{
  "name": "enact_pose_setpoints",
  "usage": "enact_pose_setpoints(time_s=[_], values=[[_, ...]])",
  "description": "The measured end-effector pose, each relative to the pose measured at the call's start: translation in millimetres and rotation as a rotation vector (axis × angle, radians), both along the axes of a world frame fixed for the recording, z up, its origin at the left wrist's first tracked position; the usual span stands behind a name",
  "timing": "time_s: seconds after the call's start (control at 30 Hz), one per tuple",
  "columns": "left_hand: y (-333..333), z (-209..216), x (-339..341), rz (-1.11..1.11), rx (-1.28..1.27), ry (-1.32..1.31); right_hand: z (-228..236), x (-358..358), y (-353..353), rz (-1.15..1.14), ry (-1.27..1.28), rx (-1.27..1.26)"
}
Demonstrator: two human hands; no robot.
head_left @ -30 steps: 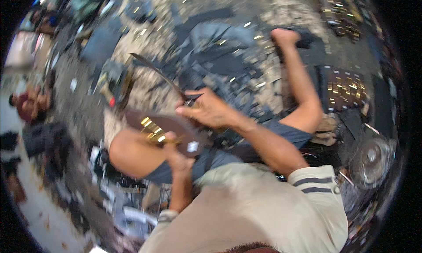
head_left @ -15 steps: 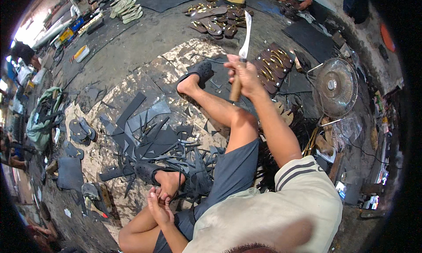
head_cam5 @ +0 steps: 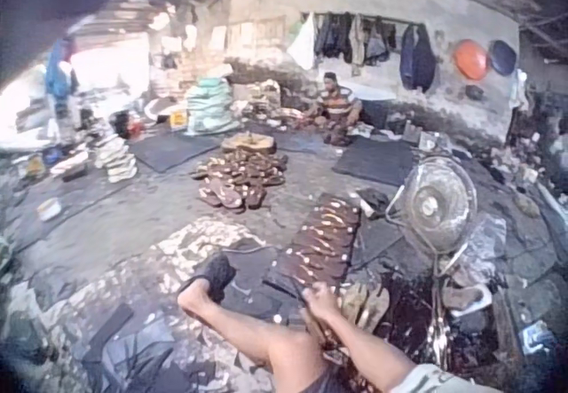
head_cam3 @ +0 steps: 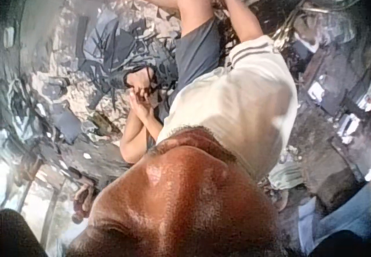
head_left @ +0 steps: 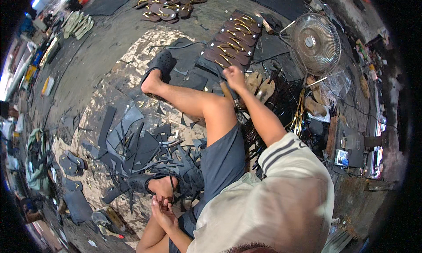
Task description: The person sits on the floor and uses a knife to trim excess material from the straps of brown sandals with gold straps. The person repeatedly picks up sandals, trims the straps, and places them back on a pile.
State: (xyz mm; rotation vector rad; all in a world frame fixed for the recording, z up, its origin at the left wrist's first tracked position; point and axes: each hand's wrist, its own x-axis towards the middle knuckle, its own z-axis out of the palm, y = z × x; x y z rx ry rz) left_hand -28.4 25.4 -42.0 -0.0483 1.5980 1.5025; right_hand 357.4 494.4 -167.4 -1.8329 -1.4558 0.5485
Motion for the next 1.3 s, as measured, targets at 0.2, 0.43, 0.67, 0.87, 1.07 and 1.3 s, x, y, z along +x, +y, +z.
enact_pose_setpoints(time_s=[0.2, 0.43, 0.67, 0.87, 1.07, 1.3], values=[[13.9, -9.1, 4.0, 0.018, -0.039, -0.035, -54.3, 112.9, 41.5, -0.45, 0.013, -0.4], [10.8, -5.0, -3.1, 0.103, -0.048, -0.051, 9.3, 63.2, 82.9, -0.233, 1.15, -0.331], [3.9, -3.3, 0.5, 0.133, 0.063, -0.084, 191.9, 90.8, 170.1, 0.021, -0.064, -0.189], [11.6, 5.7, 2.9, 0.26, 0.153, -0.109, 336.5, -24.9, 221.7, 0.293, -0.86, -0.039], [32.6, 23.4, -4.9, 0.133, 0.291, -0.093, 350.9, -128.8, 122.9, 0.714, 0.034, 0.526], [105.6, 52.4, 19.6, -0.278, 0.669, -0.216, 191.1, -243.9, -70.7, 0.511, 0.905, -0.287]])
